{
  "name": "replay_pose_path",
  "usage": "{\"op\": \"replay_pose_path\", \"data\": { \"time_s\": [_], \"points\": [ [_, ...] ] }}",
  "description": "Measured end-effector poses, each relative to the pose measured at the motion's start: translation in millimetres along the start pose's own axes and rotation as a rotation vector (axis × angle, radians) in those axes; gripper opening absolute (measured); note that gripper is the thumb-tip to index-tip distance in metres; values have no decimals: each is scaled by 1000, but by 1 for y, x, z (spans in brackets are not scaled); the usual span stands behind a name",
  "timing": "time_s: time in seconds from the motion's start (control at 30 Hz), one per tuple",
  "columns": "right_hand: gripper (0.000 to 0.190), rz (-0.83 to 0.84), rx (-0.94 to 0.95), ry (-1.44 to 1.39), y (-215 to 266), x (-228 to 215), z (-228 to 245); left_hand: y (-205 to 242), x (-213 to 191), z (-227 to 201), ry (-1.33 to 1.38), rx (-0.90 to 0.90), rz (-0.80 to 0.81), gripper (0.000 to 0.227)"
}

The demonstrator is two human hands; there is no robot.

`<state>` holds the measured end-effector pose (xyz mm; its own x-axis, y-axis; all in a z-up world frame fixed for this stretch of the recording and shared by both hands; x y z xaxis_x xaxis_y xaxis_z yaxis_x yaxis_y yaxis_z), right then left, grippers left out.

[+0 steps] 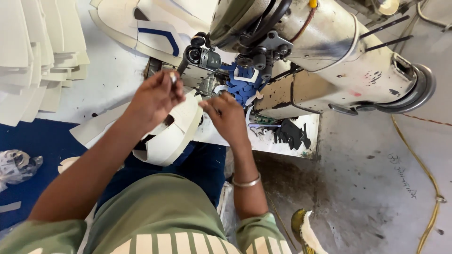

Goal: The person sews white shoe parts using a sewing machine, attaching blue strips to the edges. They repeatedly pick up parts, align them under the needle, sew, and trim excess material with scissors.

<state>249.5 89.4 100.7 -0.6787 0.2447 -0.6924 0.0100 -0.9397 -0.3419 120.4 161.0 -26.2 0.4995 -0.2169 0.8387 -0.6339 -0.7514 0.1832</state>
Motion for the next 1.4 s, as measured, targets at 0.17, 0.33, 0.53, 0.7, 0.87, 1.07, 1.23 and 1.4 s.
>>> {"op": "replay_pose_path", "data": {
  "time_s": [0.17, 0.33, 0.53, 0.7, 0.87, 1.07, 1.23, 1.4],
  "points": [
    [39, -158, 141, 135, -43, 4, -15, -53, -18, -15, 168, 98, -34, 14],
    [41, -171, 57, 71, -4, 28, -24, -49, -48, 21, 298, 91, 117, 18],
    [25, 292, 531, -512, 125, 30, -58, 4, -43, -6, -158, 163, -70, 20],
    [45, 142, 604, 594, 256, -26, -187, 18, 68, -100, -1497, 965, -149, 19],
    [40, -26, 974, 54, 262, -39, -161, -1, 92, -93, -1720, 1132, -6, 22],
    [34, -47, 883, -39, 247, -24, -156, -2, 89, -96, -1795, 1030, 10, 15],
    [33, 17, 1102, -118, 259, -33, -170, -48, 40, -106, -1360, 759, -89, 10],
    [34, 85, 546, 170, 231, -67, -138, -152, -7, -70, -1422, 589, -218, 29]
  ]
}}
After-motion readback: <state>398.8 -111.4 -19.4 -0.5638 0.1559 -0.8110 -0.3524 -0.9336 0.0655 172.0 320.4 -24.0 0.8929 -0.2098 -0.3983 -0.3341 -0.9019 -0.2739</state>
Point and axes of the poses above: each hand's wrist, its own y-axis away from the middle knuckle, its own x-axis out of the palm, z = x × y, the point moved 10 cm from there along -y, towards the middle knuckle, and after that the axes turned 5 degrees about -y, right-handed, at the moved point
